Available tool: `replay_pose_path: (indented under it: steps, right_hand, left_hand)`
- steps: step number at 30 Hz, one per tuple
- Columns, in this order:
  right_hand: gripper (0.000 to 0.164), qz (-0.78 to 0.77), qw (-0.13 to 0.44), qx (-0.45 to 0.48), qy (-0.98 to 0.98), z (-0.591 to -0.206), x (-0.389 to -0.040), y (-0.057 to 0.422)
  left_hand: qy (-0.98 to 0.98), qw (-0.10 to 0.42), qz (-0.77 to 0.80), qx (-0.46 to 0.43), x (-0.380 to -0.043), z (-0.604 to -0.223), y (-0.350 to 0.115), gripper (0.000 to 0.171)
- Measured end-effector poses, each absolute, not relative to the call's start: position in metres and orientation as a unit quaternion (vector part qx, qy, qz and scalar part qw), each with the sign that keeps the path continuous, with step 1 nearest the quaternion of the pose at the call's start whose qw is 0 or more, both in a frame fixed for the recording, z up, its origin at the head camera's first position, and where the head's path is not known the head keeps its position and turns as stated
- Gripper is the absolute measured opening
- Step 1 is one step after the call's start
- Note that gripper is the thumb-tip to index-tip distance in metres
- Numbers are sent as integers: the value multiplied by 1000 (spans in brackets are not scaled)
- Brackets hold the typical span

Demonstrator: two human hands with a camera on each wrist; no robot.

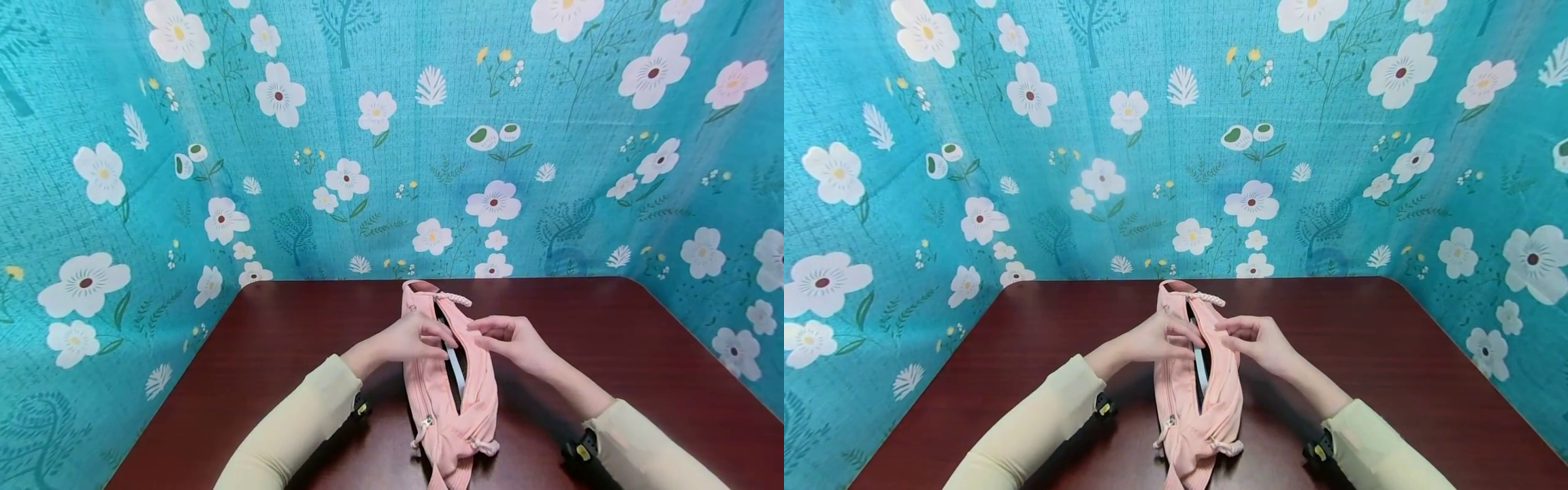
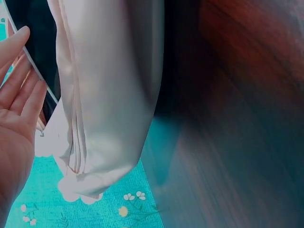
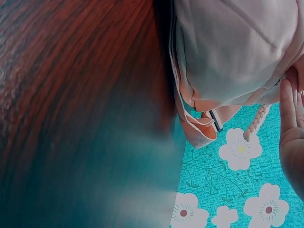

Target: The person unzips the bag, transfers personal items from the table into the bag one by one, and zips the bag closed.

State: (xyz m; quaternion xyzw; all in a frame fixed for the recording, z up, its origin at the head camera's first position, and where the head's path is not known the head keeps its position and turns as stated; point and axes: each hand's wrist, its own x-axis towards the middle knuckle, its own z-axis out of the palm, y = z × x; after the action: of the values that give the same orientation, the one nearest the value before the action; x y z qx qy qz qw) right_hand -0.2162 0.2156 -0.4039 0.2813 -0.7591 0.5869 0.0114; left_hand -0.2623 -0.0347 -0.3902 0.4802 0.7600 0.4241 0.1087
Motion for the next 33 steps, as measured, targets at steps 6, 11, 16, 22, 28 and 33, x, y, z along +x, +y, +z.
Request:
replay_pose_path:
  steps: [6,11,16,22,28,33]
  right_hand:
    - [28,588,13,284,-757,-406,-217,216]
    - [29,592,8,283,-754,-406,-215,216]
    - [28,592,10,285,-754,-405,-215,216]
    - [28,593,4,290,-751,-406,-218,216]
    - [27,587,9,291,-756,-407,-219,216]
    - [27,583,12,287,-760,-406,-218,217]
  left_hand:
    - [761,83,459,451,-262,-393,-37,17]
    - [756,25,456,469,-263,-399,-29,11]
    - [762,-26,443,472,-264,-403,-22,8]
    - [759,-5,469,451,-265,-401,-21,9]
    - [764,35,484,425,-265,-394,-27,12]
    - [773,47,472,421,-267,-390,-33,11]
